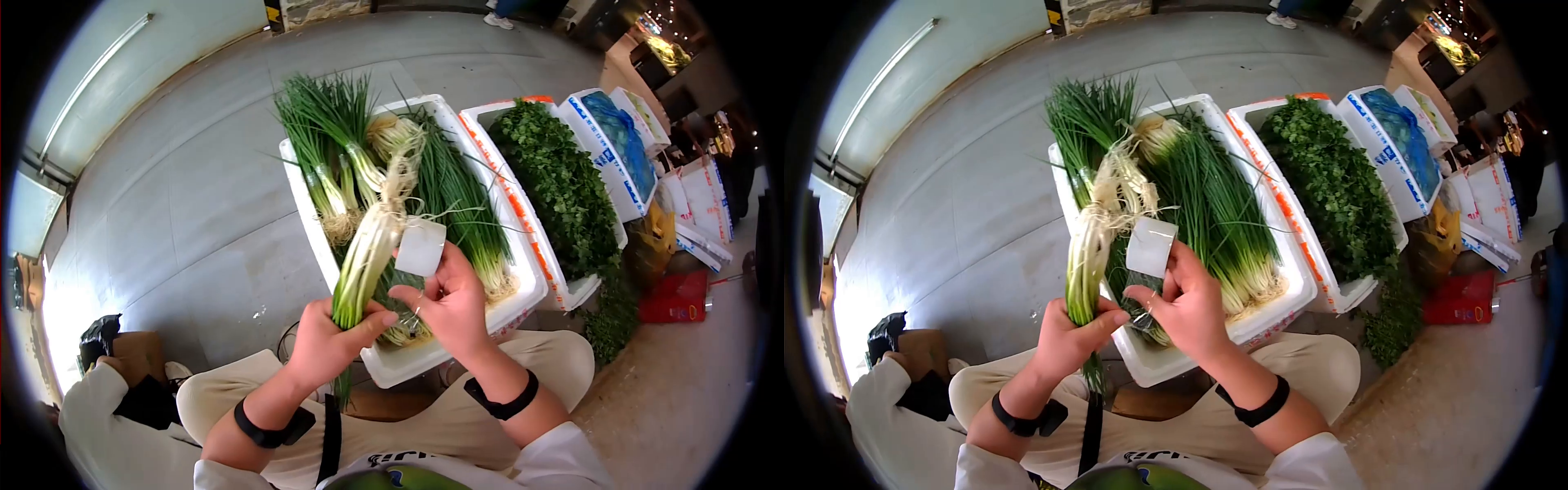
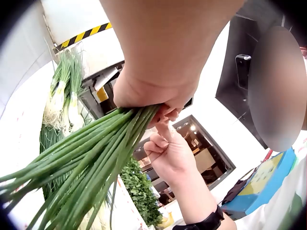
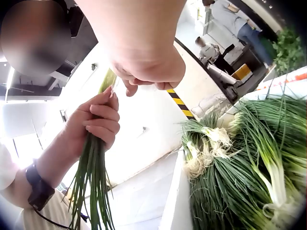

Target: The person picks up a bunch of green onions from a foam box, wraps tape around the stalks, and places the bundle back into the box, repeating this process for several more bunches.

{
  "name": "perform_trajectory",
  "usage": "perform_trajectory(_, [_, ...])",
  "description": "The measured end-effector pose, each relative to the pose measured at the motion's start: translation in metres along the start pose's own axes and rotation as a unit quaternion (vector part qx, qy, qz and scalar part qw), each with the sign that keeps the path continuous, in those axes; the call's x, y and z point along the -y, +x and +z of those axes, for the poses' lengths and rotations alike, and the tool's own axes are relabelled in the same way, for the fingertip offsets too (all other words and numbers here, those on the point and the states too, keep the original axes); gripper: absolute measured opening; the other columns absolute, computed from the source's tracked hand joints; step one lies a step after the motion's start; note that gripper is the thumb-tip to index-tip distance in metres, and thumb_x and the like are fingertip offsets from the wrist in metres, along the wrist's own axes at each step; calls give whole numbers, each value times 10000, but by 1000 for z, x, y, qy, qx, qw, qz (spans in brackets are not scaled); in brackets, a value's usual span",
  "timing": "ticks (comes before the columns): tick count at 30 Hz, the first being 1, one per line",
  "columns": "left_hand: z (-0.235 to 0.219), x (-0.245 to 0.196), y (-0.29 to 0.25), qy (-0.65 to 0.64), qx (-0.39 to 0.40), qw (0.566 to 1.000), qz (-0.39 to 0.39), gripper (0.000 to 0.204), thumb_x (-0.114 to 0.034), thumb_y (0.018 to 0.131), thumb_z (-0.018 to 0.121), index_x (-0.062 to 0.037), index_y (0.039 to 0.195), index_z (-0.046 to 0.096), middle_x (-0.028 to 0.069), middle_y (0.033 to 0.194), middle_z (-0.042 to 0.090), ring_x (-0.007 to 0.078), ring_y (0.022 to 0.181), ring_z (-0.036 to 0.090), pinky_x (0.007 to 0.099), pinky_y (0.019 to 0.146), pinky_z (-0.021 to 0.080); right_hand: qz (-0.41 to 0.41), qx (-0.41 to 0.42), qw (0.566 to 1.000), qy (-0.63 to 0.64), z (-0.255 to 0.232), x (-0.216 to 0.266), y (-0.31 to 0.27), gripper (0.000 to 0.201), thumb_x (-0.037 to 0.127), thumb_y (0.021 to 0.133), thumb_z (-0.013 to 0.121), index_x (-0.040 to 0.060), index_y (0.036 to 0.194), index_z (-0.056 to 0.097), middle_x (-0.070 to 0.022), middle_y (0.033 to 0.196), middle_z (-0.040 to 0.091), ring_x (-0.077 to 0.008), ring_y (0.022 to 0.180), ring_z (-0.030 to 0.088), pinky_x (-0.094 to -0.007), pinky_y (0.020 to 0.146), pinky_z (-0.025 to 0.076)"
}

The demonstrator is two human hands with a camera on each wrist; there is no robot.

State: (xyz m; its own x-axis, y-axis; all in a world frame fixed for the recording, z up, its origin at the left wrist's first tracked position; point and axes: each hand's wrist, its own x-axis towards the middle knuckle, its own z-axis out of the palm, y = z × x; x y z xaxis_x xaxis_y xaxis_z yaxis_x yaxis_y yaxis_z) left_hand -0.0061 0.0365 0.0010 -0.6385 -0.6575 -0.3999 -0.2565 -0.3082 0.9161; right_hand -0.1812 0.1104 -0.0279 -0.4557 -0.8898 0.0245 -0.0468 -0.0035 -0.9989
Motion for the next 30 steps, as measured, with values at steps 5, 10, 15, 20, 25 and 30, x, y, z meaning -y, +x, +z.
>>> perform_trajectory(5, [2,1,1,1,12,1000,-6,163,-160,909,760,-4,876,724,-25,649,604,41,569,518,230,521,414,-23,-16,999,-35,3,5,-2,693,24,784,836,-6,1393,507,39,808,616,-21,578,362,-188,549,364])
perform_trajectory(10, [1,5,3,25,11,1000,-13,168,-172,907,764,-6,914,736,-21,694,642,39,631,541,242,579,461,-31,-11,999,-32,1,2,-1,677,22,797,824,5,1395,508,44,727,566,-26,563,363,-200,536,365])
perform_trajectory(15, [-2,10,4,110,2,990,83,355,-297,862,826,-1,1012,699,21,744,671,63,668,543,278,629,501,-22,7,995,-95,-3,7,-1,630,37,801,816,13,1364,533,49,665,504,-24,547,359,-206,520,322])
perform_trajectory(20, [-19,2,6,158,-8,983,92,626,-487,714,890,-11,1053,666,37,656,580,91,633,512,303,602,488,-5,46,997,-62,-5,10,-1,668,69,789,822,5,1377,512,40,762,594,-32,550,362,-201,522,333])
perform_trajectory(25, [-33,-2,11,223,-22,965,136,889,-597,517,943,-3,1087,607,32,631,513,121,589,495,313,551,457,1,74,995,-70,-2,10,-5,714,102,768,846,3,1386,502,-42,1018,722,-40,552,402,-208,526,386])
perform_trajectory(30, [-34,-12,8,301,-9,928,218,1020,-612,473,950,-21,1195,537,115,801,662,260,738,700,356,661,542,-3,89,987,-136,1,11,-8,720,127,745,869,15,1367,524,-64,910,705,-58,535,450,-230,508,399])
